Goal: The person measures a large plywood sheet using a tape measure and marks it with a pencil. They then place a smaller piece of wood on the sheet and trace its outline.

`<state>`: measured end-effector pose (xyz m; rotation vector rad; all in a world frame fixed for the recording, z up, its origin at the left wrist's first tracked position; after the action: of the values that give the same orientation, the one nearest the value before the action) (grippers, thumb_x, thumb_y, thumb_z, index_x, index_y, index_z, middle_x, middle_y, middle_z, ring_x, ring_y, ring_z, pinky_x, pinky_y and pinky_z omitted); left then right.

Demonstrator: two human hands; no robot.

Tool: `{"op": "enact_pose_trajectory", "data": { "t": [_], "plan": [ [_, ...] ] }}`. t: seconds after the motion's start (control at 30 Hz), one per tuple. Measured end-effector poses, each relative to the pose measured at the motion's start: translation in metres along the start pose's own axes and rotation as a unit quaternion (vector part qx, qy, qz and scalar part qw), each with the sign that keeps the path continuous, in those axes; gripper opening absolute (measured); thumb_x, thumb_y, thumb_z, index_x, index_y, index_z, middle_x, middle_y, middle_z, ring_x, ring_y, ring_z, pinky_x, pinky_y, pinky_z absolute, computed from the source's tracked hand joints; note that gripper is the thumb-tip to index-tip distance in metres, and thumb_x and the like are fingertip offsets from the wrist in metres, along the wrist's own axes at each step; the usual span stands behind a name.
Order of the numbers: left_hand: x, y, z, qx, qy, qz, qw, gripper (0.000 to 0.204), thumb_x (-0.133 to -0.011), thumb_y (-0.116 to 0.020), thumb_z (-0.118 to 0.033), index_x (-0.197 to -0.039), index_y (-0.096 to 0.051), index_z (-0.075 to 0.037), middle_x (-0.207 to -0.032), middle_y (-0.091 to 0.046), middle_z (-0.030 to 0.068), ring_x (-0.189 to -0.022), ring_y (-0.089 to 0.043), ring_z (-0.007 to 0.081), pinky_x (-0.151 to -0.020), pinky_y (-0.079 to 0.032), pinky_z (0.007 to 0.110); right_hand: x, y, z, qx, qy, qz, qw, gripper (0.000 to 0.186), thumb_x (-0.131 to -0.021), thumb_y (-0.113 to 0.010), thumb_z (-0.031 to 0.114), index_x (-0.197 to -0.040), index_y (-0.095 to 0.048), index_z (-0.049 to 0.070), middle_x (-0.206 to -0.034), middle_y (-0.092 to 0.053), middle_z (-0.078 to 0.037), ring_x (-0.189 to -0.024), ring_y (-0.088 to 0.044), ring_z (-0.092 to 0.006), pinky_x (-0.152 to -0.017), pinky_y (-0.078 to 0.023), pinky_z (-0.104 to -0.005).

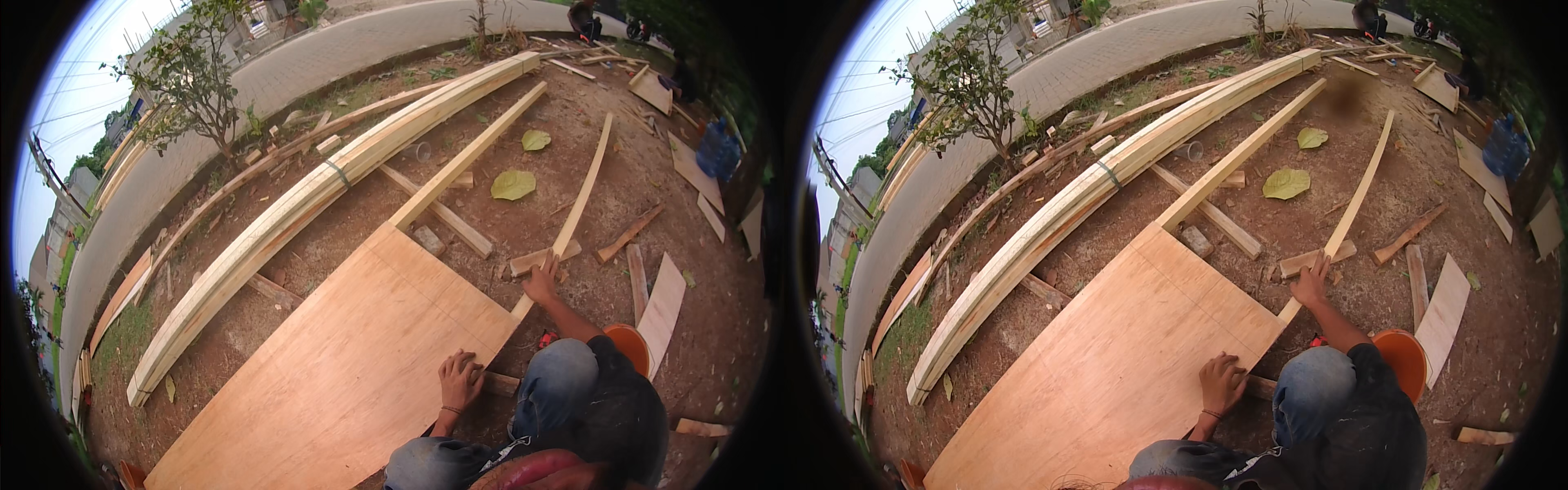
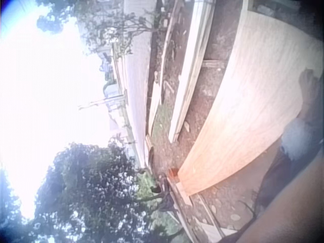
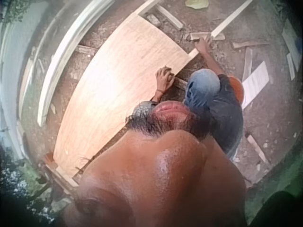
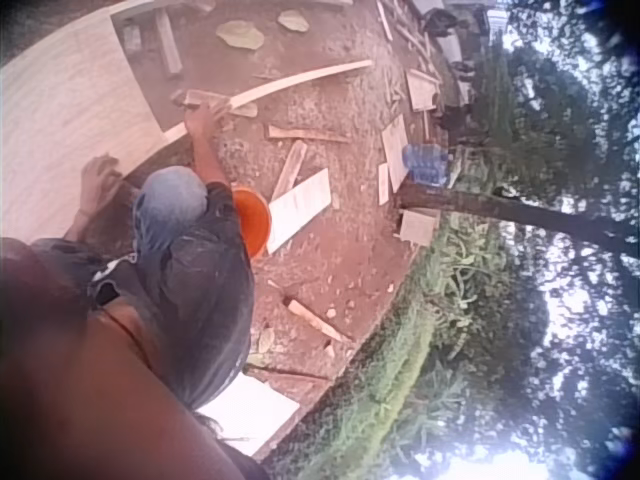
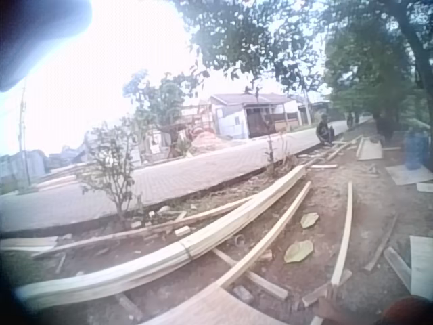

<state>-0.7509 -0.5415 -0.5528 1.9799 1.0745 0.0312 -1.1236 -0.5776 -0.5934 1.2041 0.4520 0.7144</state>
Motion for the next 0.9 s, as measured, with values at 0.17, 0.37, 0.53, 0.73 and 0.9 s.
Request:
{"op": "enact_pose_trajectory", "data": {
  "t": [0.17,0.37,0.53,0.73,0.9],
  "plan": [
    [0.001,-0.002,0.003,0.004,-0.002,0.001,1.000,0.023,-0.081,-0.082,-0.024,-0.100,-0.073,-0.016,-0.129,-0.065,0.0046,-0.134,-0.054,0.0315,-0.110,-0.036,0.050,0.000,0.000,0.001,-0.004,0.004,-0.001,1.000,0.046,-0.084,-0.077,0.025,-0.117,-0.063,-0.003,-0.170,0.011,-0.032,-0.155,0.015,-0.0551,-0.118,-0.037,-0.0586],
    [-0.003,0.006,-0.005,-0.013,-0.021,-0.021,0.999,0.024,-0.078,-0.084,-0.022,-0.097,-0.070,-0.016,-0.122,-0.067,0.0046,-0.127,-0.058,0.0330,-0.101,-0.043,0.049,0.001,-0.002,-0.001,-0.023,0.010,-0.009,1.000,0.045,-0.083,-0.076,0.025,-0.116,-0.063,-0.003,-0.169,0.010,-0.033,-0.155,0.015,-0.0560,-0.121,-0.031,-0.0602],
    [-0.003,0.006,-0.008,-0.012,-0.020,-0.019,1.000,0.024,-0.078,-0.084,-0.022,-0.097,-0.070,-0.016,-0.123,-0.067,0.0049,-0.127,-0.058,0.0332,-0.101,-0.043,0.049,0.000,-0.006,-0.006,-0.018,0.015,-0.019,1.000,0.046,-0.083,-0.075,0.024,-0.117,-0.063,-0.004,-0.169,0.010,-0.033,-0.154,0.015,-0.0570,-0.122,-0.027,-0.0616],
    [0.003,-0.006,0.009,0.000,0.006,0.014,1.000,0.023,-0.081,-0.081,-0.025,-0.102,-0.073,-0.018,-0.131,-0.065,0.0029,-0.136,-0.053,0.0306,-0.112,-0.034,0.049,-0.002,-0.003,0.002,-0.036,0.029,-0.020,0.999,0.046,-0.081,-0.077,0.023,-0.114,-0.063,-0.006,-0.168,0.008,-0.036,-0.153,0.011,-0.0605,-0.124,-0.021,-0.0625],
    [0.001,0.003,0.005,-0.015,-0.039,0.010,0.999,0.026,-0.080,-0.084,-0.027,-0.102,-0.074,-0.020,-0.131,-0.066,0.0024,-0.134,-0.055,0.0323,-0.107,-0.040,0.052,0.009,0.008,0.010,-0.029,-0.015,0.013,0.999,0.048,-0.084,-0.078,0.025,-0.116,-0.064,-0.008,-0.169,0.010,-0.033,-0.156,0.013,-0.0545,-0.125,-0.026,-0.0566]
  ]
}}
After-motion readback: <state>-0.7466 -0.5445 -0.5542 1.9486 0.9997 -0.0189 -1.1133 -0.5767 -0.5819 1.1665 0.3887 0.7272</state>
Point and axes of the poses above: each hand's wrist, its own x-axis away from the middle knuckle, its own y-axis out of the back of the hand, z = x × y, the point moved 5 cm from there along -x, towards the middle knuckle
